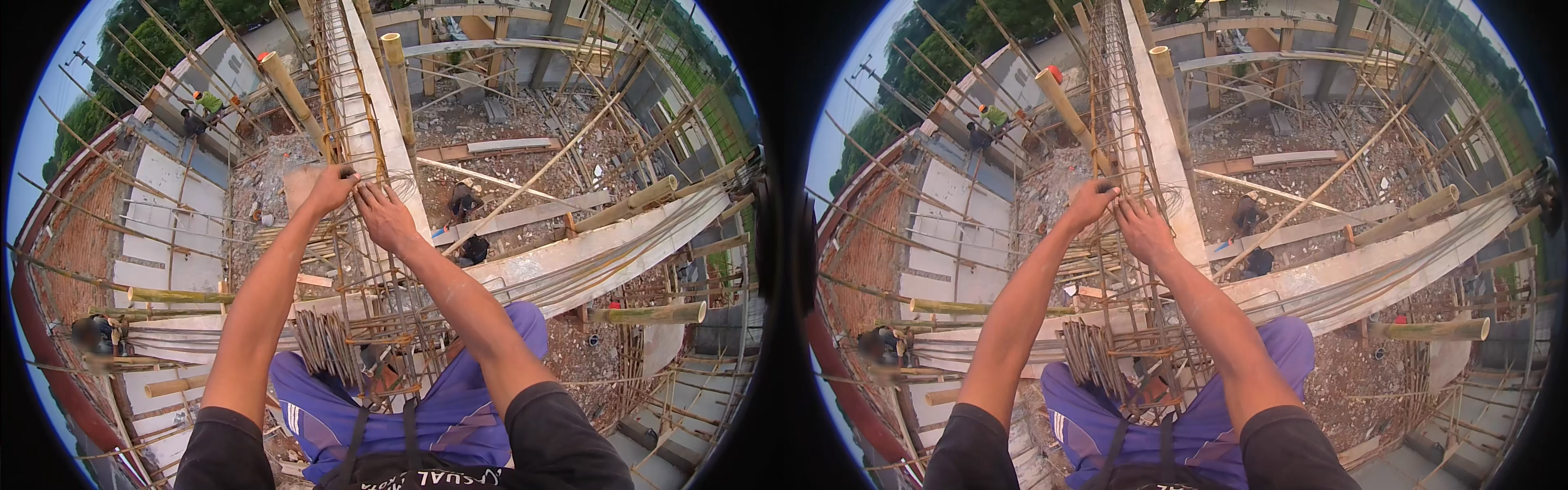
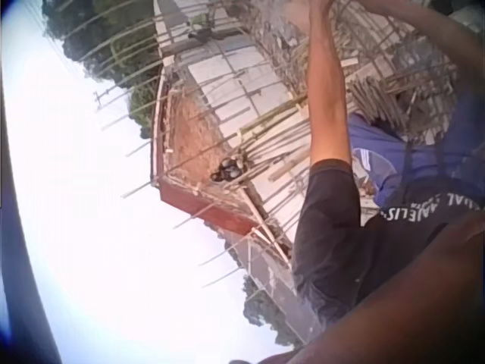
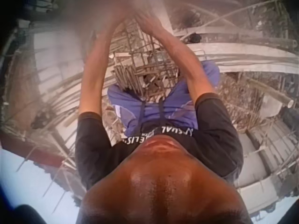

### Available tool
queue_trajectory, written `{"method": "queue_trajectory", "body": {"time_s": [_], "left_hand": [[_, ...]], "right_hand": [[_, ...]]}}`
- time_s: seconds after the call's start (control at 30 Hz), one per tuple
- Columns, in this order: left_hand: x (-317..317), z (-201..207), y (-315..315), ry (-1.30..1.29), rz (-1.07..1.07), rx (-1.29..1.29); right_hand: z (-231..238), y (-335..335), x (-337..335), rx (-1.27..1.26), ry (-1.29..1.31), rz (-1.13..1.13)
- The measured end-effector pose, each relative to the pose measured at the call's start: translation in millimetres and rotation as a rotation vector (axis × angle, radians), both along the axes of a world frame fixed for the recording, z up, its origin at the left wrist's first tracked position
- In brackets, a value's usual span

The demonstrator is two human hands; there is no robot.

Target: The person walks along a bamboo scaffolding platform at a construction site and sits down to work on a rebar cage. They use wire ties to secure the intersecting steel bars of the cage, repeatedly wrapping and twisting the ties to fasten the structure.

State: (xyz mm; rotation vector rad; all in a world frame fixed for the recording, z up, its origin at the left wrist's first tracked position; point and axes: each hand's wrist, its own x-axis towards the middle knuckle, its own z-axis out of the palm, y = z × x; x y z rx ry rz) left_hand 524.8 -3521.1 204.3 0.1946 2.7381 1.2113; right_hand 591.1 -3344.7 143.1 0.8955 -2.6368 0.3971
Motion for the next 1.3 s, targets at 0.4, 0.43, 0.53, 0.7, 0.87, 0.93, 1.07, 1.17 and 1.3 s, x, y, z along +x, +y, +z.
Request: {"method": "queue_trajectory", "body": {"time_s": [0.4, 0.43, 0.53, 0.7, 0.87, 0.93, 1.07, 1.17, 1.3], "left_hand": [[-12, -4, -7, -0.027, 0.07, 0.106], [-12, -4, -9, -0.005, 0.073, 0.095], [-12, -3, -6, 0.042, 0.079, 0.072], [-3, 2, -8, 0.134, 0.077, 0.061], [8, 20, 2, 0.228, 0.181, 0.166], [14, 36, 7, 0.357, 0.133, 0.059], [16, 94, 5, 0.378, 0.109, 0.015], [21, 139, 9, 0.405, 0.036, -0.142], [23, 159, -2, 0.432, 0.074, -0.021]], "right_hand": [[9, -11, -11, -0.051, -0.163, 0.076], [5, -14, -16, -0.043, -0.198, 0.063], [-6, -18, -35, 0.029, -0.189, -0.012], [-8, -20, -61, 0.118, -0.354, 0.047], [-11, -18, -73, 0.063, -0.324, -0.012], [-14, -19, -74, 0.069, -0.416, -0.022], [-16, -23, -76, 0.088, -0.443, -0.037], [-15, -25, -82, 0.105, -0.437, -0.059], [-14, -31, -75, 0.059, -0.452, -0.081]]}}
